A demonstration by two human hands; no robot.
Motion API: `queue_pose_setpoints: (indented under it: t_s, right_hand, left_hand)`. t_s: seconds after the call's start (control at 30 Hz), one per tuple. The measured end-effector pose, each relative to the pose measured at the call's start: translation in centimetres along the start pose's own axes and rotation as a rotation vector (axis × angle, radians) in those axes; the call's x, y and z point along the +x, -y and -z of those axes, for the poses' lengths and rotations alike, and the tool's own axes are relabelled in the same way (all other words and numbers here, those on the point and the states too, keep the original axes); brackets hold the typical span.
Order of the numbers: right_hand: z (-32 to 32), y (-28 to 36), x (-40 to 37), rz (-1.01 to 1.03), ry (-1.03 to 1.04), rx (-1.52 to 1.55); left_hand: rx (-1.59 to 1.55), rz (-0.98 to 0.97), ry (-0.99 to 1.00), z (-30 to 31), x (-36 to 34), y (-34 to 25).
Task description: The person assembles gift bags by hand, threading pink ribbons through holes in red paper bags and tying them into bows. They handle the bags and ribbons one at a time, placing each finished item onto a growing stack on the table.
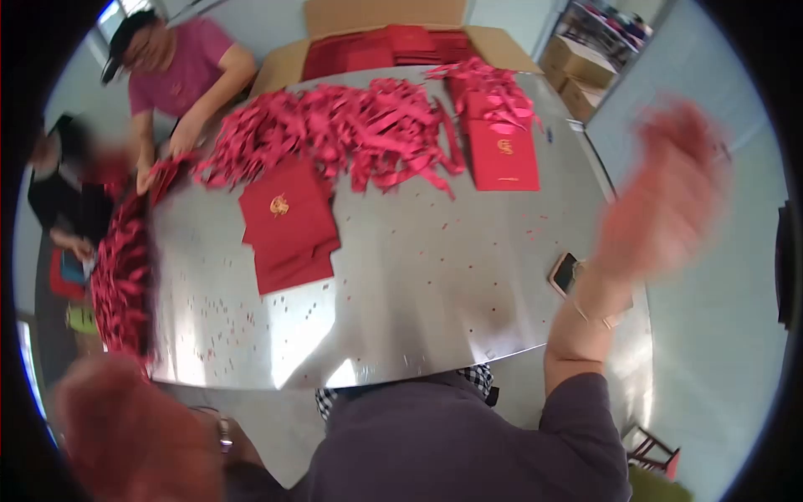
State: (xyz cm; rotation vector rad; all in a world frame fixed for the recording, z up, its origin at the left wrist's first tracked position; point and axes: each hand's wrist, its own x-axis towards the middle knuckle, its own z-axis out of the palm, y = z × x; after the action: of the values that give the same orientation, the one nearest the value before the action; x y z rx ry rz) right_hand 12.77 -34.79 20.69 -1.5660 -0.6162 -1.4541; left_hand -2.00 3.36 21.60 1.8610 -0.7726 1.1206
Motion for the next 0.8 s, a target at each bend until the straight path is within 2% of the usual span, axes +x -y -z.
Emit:
queue_pose_setpoints:
  t_s: [0.03, 0.07, 0.1, 0.13, 0.23, 0.47, 0.53, 0.67, 0.73, 0.77, 0.8]
  right_hand:
    - [3.5, 2.7, 1.9, 0.001, 0.006, -0.284]
    - [2.9, 2.8, 1.7, -0.006, 0.032, -0.257]
    - [6.6, 3.3, 1.5, -0.02, 0.054, -0.218]
    - [11.8, 3.4, 1.6, -0.03, 0.066, -0.186]
    - [15.3, 3.9, 2.3, -0.046, 0.122, -0.09]
    - [13.4, 4.3, 1.5, -0.108, 0.14, 0.082]
    - [15.9, 3.8, 1.8, -0.145, 0.159, 0.121]
    - [31.2, -0.1, 1.8, -0.175, 0.117, 0.216]
    - [29.8, 0.4, 0.8, -0.182, 0.103, 0.258]
    - [40.3, -2.6, 1.3, -0.184, 0.085, 0.276]
    - [38.6, -2.2, 0.5, -0.177, 0.07, 0.289]
  left_hand:
    - [-0.233, -0.155, -0.141, 1.6, 0.0, 0.0]
    - [0.132, -0.131, -0.016, -3.0, 3.1, -4.3]
    - [0.21, -0.051, 0.178, -1.9, 4.9, -6.6]
    - [0.224, -0.036, 0.175, -1.3, 4.4, -5.8]
    - [0.206, 0.014, 0.112, -0.5, 2.9, -6.5]
    - [0.141, 0.028, 0.036, 1.3, 1.2, -7.0]
    - [0.113, 0.054, 0.024, 1.5, 0.6, -7.0]
    - [0.079, 0.013, 0.005, 1.9, 0.6, -6.4]
    - [0.053, -0.004, -0.013, 1.8, 0.6, -5.7]
    - [0.038, -0.023, -0.014, 2.0, 0.8, -5.1]
    - [0.016, -0.045, -0.023, 1.9, 1.0, -4.4]
